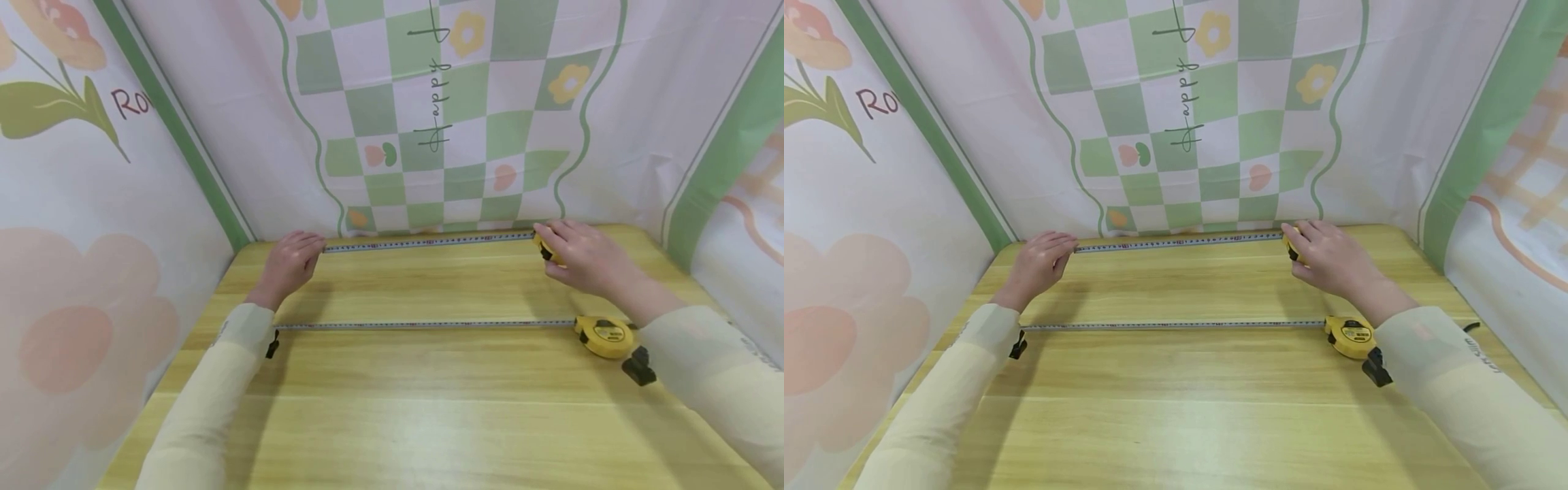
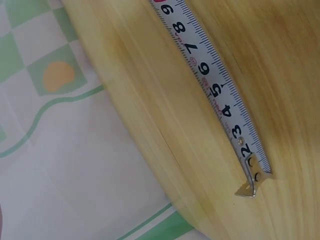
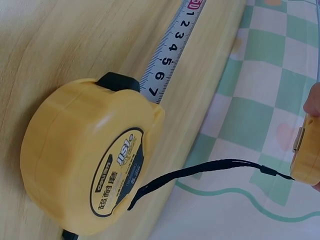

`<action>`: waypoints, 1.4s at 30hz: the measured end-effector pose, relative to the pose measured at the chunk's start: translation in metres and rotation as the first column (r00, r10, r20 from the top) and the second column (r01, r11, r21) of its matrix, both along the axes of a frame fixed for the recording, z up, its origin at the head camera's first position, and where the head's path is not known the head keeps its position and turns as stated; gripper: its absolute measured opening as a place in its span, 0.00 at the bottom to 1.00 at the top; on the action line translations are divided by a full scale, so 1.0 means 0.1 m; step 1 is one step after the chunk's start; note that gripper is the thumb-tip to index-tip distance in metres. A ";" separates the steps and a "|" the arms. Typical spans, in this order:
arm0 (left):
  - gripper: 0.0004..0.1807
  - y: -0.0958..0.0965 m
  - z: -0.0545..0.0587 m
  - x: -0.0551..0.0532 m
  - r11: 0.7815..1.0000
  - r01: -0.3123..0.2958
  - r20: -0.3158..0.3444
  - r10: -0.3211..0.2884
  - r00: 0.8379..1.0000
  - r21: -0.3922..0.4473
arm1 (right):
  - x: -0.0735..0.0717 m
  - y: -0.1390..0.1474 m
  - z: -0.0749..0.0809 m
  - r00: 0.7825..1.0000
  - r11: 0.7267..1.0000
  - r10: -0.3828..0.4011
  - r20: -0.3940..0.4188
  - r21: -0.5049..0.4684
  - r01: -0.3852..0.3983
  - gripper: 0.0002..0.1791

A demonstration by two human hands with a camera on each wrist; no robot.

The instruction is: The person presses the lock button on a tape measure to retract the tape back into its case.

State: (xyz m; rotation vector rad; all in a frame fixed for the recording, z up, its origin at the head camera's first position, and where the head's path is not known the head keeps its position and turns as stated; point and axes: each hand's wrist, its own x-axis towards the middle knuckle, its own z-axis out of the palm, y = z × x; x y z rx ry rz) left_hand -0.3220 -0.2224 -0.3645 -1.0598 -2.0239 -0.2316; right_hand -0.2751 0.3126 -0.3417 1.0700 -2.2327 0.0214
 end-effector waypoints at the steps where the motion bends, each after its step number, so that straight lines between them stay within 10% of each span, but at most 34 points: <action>1: 0.09 0.00 0.00 0.00 1.000 0.000 -0.001 0.000 1.000 -0.001 | 0.00 -0.01 0.00 1.000 1.000 0.003 -0.004 -0.001 -0.003 0.36; 42: 0.09 0.18 0.06 0.02 1.000 0.019 -0.007 -0.020 1.000 -0.013 | 0.10 -0.23 0.10 0.987 0.990 -0.126 0.097 0.069 0.120 0.37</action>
